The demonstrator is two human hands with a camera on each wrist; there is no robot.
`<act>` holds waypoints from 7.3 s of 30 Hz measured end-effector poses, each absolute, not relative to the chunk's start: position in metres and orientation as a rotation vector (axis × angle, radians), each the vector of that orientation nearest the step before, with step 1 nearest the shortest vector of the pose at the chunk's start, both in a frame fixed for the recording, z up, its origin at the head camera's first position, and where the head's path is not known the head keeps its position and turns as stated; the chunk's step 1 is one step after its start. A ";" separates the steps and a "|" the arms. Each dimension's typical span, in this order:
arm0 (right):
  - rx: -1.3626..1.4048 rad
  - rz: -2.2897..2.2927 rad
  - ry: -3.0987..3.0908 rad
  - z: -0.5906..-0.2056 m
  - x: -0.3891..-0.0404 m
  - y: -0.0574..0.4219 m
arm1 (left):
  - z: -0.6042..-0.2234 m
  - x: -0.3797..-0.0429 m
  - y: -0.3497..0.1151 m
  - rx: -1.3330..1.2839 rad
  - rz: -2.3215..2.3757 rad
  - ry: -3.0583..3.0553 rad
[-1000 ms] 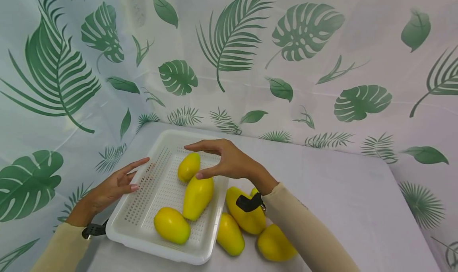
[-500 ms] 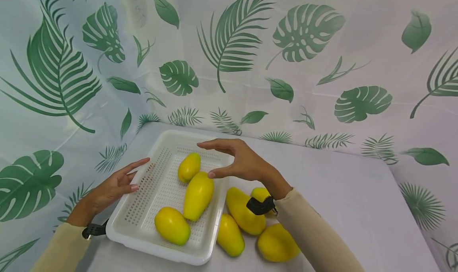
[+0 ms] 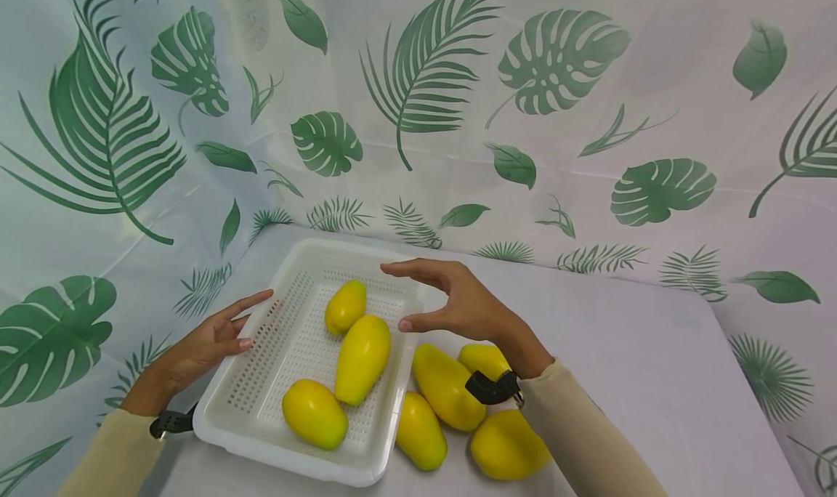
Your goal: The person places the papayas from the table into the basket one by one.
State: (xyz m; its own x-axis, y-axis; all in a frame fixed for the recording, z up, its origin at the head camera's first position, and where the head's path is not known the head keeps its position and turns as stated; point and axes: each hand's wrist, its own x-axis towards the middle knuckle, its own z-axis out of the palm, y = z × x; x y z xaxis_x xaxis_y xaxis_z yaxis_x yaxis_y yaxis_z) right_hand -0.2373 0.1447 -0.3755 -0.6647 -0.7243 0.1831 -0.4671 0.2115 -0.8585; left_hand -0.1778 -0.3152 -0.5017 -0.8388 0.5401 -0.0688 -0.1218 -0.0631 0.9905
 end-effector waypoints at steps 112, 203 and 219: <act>-0.750 -1.193 2.332 -0.468 -0.217 0.262 | -0.510 -0.179 -0.317 0.488 1.993 1.708; -0.900 -1.134 2.359 -0.418 -0.222 0.245 | -0.511 -0.178 -0.318 0.472 1.996 1.710; -0.970 -1.157 2.342 -0.402 -0.223 0.236 | -0.513 -0.178 -0.319 0.468 2.020 1.679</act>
State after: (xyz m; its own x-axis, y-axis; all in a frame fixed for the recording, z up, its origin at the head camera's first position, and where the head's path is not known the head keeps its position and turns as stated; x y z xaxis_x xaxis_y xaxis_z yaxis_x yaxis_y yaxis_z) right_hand -0.2227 0.2363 -0.4018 -0.7028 -0.7113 -0.0118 -0.4229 0.4311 -0.7970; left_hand -0.1781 -0.3186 -0.5135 -0.8319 0.5538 -0.0363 -0.1369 -0.1414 0.9804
